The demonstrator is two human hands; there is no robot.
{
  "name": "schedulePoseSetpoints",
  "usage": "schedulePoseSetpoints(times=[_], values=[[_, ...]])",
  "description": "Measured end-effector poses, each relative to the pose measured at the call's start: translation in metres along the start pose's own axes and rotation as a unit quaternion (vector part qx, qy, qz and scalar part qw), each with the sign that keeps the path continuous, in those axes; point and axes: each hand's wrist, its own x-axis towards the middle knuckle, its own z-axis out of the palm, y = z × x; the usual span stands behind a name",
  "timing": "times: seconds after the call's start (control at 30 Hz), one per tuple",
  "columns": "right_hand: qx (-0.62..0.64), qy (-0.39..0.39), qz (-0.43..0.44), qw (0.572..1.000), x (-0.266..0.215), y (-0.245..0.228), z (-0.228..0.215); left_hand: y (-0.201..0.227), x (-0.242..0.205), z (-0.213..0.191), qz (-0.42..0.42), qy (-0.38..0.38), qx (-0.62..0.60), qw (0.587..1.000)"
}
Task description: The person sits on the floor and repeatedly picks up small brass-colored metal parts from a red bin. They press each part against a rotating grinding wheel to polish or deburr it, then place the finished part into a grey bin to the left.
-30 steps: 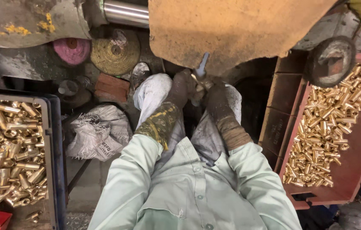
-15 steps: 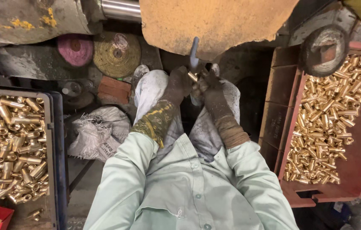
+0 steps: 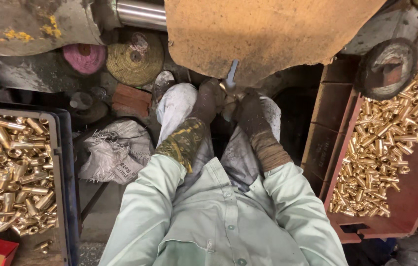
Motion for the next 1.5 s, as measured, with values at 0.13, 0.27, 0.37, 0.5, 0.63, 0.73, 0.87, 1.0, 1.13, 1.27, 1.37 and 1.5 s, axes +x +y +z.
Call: schedulePoseSetpoints(times=[0.13, 0.27, 0.37, 0.5, 0.63, 0.73, 0.87, 1.0, 1.13, 1.27, 1.37, 1.5], values=[[0.183, -0.149, 0.008, 0.972, -0.008, -0.009, 0.0, -0.005, 0.003, -0.002, 0.048, -0.018, 0.033, 0.998], [0.215, -0.162, 0.022, 0.963, -0.031, -0.014, -0.006, -0.001, -0.01, 0.001, 0.054, -0.058, 0.047, 0.996], [0.258, -0.169, 0.028, 0.951, -0.065, -0.034, 0.003, 0.015, -0.045, 0.006, 0.064, -0.127, 0.038, 0.989], [0.055, -0.175, -0.133, 0.974, -0.159, -0.043, 0.013, 0.032, -0.138, 0.009, 0.18, -0.16, 0.09, 0.966], [-0.033, -0.166, -0.198, 0.965, -0.194, -0.04, 0.029, 0.05, -0.241, 0.035, 0.377, -0.064, 0.364, 0.849], [-0.092, -0.171, -0.201, 0.96, -0.194, -0.031, 0.041, 0.048, -0.27, 0.066, 0.493, 0.047, 0.468, 0.732], [-0.263, -0.101, -0.345, 0.895, -0.209, -0.033, 0.047, 0.074, -0.252, 0.052, 0.287, -0.13, 0.374, 0.872], [-0.067, -0.184, -0.174, 0.965, -0.217, -0.046, 0.05, 0.083, -0.235, 0.036, 0.218, -0.244, 0.22, 0.919], [-0.053, -0.154, -0.138, 0.977, -0.184, -0.044, 0.053, 0.096, -0.204, 0.037, 0.116, -0.17, 0.312, 0.927], [-0.08, -0.107, -0.117, 0.984, -0.12, -0.03, 0.048, 0.081, -0.145, 0.026, 0.128, -0.185, 0.205, 0.952], [-0.103, -0.08, -0.112, 0.985, -0.085, -0.018, 0.04, 0.055, -0.09, 0.01, 0.178, -0.159, 0.193, 0.952], [-0.045, -0.081, -0.07, 0.993, -0.047, -0.009, 0.043, 0.039, -0.037, 0.002, 0.154, -0.072, 0.196, 0.966]])
